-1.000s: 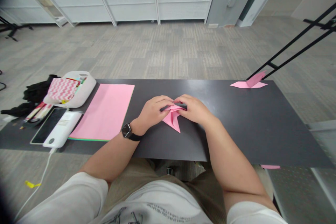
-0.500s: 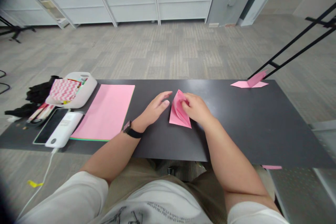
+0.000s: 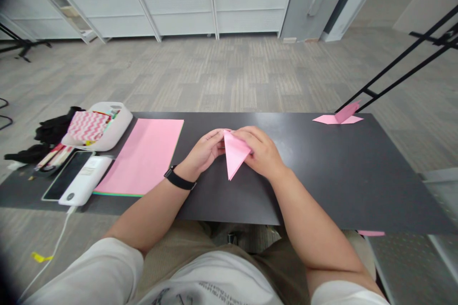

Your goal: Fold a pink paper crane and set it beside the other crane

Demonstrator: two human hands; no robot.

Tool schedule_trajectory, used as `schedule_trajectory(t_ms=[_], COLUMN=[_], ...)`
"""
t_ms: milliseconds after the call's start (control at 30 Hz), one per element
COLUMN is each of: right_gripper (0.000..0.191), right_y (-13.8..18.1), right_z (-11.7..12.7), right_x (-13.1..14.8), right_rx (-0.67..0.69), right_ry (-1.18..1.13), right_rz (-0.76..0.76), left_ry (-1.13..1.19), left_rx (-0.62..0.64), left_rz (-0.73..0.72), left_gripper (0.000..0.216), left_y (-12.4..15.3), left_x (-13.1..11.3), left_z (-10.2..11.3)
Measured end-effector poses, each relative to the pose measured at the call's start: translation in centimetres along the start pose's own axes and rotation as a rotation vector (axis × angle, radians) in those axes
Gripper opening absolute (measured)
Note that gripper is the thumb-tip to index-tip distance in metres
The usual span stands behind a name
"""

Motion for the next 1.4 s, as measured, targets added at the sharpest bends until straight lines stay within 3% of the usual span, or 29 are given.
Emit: schedule_trajectory(t_ms=[300,500,767,900,1167,1400], right_gripper=[0.041,0.064,0.103,0.098,0.081,0.103], right_y=[0.4,1.0,0.8,0.8,1.1,0.8], right_z=[-0.3,0.9,-1.2,-1.0,0.2,-0.3], right_x=[-0.1,-2.0,-2.6,-2.5,-2.0,-0.9], right_rx=[-0.015,-0.234,-0.053,-0.050,-0.110,-0.087], right_ry=[0.005,0.007,-0.001,0.069,0.250,0.161], right_rz=[-0.016,-0.078,-0.115,-0.141,-0.112,-0.005], left_ry=[0.018,0.070,0.253,0.223,0.157,0.186], left_rx=[-0.020,-0.020,-0.092,-0.102,0.010,-0.027], left_rz=[0.018,0.107,0.261,0.259,0.123,0.107], left_gripper=[0.035,0.038,0.017,0.020,0.034,0.033], left_y=[0.2,0.2,-0.8,-0.7,-0.2,-0.4], left_x=[0.0,1.1,2.8,2.8,2.1,2.2], left_z=[-0.1,-0.2,0.8,0.7,-0.4,-0.2])
Point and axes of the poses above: each hand's wrist, its own y-axis away from the middle knuckle, its own z-axis out of the back of the hand, x = y × z, the point moved 9 cm from there along -y, towards the middle knuckle, and after that the axes turned 7 degrees about -x, right-handed, at the moved point
